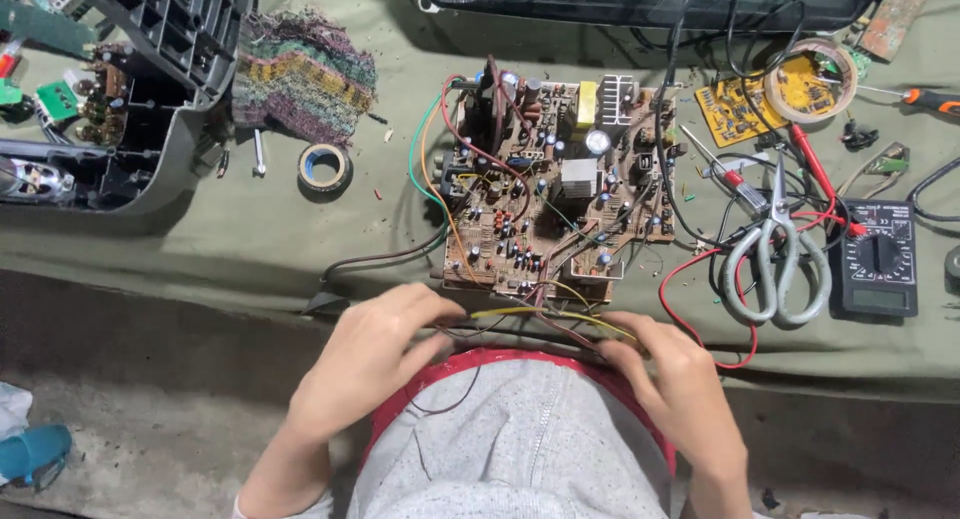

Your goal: Repairing electronics by twisting wires together and insulating the connection with electrical tape.

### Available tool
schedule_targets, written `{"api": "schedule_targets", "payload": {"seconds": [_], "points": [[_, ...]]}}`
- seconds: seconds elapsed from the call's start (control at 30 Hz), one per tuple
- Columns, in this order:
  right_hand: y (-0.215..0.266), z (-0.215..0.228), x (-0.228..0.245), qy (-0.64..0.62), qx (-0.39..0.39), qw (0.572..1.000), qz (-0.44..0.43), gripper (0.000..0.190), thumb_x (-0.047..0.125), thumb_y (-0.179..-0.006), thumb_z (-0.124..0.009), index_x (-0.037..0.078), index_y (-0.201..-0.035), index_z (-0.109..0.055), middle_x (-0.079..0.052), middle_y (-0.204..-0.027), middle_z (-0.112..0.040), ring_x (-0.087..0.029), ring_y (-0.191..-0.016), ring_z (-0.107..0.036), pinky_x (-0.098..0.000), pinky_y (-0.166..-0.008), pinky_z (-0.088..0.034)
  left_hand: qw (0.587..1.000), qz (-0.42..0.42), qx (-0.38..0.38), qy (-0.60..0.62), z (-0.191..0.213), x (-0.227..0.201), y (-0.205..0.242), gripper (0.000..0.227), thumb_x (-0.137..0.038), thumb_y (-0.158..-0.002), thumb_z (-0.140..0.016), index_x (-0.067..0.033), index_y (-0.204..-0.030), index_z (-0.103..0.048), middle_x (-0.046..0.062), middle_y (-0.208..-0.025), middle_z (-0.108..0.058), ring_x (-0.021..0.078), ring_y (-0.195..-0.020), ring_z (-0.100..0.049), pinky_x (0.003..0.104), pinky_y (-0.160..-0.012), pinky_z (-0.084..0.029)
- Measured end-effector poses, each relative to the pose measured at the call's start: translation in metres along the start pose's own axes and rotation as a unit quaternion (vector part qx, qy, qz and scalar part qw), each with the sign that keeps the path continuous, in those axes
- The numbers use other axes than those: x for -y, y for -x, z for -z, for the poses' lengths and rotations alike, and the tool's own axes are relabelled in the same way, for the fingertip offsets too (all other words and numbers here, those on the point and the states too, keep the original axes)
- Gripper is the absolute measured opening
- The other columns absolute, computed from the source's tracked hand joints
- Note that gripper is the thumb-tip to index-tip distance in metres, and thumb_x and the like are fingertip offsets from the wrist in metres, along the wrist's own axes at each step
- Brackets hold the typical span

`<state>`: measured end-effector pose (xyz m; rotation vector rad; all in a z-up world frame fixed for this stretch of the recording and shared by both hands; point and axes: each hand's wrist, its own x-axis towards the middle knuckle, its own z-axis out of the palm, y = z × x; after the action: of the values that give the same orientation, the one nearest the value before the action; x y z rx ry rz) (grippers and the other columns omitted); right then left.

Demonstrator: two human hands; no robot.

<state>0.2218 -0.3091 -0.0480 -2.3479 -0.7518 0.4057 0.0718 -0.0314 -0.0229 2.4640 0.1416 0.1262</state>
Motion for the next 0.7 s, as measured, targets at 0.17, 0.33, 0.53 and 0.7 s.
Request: {"api": "schedule_targets", "payload": {"seconds": [0.17, 0.33, 0.53, 0.7], "points": [[-0.012, -0.012, 0.003, 0.045, 0.005, 0.994, 0.104, 0.053, 0.029, -0.075, -0.081, 0.016, -0.125, -0.068, 0.002, -0.053, -0.07, -0.013, -0.039, -0.056, -0.0298, -0.043, -0.042, 0.994, 0.081, -0.023, -0.069, -0.006, 0.008, -0.002, 0.015, -0.028, -0.079, -0.073, -0.0132, -0.076, -0.073, 0.0, -0.078, -0.066, 0.0244, -0.071, -0.063, 0.037, -0.065, -0.048], [-0.011, -0.011, 0.007, -0.012, -0.023, 0.984, 0.179, 0.039, 0.036, -0.099, -0.047, 0.012, -0.11, -0.075, -0.001, -0.084, -0.068, -0.018, -0.054, -0.057, -0.0308, -0.054, -0.044, 0.958, 0.2, 0.146, -0.144, -0.029, 0.047, 0.013, 0.016, -0.023, -0.073, -0.074, -0.0062, -0.075, -0.074, 0.008, -0.079, -0.073, 0.0324, -0.075, -0.068, 0.042, -0.072, -0.051], [-0.019, -0.028, 0.017, -0.006, -0.078, 0.986, 0.145, 0.053, 0.007, -0.084, -0.075, 0.012, -0.135, -0.064, -0.002, -0.086, -0.074, -0.009, -0.05, -0.057, -0.0229, -0.043, -0.049, 0.967, 0.131, 0.11, -0.19, -0.042, 0.032, 0.007, 0.018, -0.018, -0.076, -0.075, -0.0068, -0.088, -0.067, 0.01, -0.086, -0.068, 0.0322, -0.08, -0.068, 0.045, -0.071, -0.054], [-0.017, -0.03, 0.024, 0.016, -0.031, 0.956, 0.292, 0.049, 0.005, -0.073, -0.076, 0.017, -0.121, -0.075, -0.003, -0.096, -0.067, -0.016, -0.057, -0.06, -0.031, -0.051, -0.05, 0.995, 0.056, -0.078, 0.01, 0.003, -0.028, -0.015, 0.045, 0.004, -0.074, -0.058, -0.0082, -0.117, -0.067, 0.006, -0.104, -0.075, 0.0241, -0.086, -0.073, 0.038, -0.077, -0.056]]}}
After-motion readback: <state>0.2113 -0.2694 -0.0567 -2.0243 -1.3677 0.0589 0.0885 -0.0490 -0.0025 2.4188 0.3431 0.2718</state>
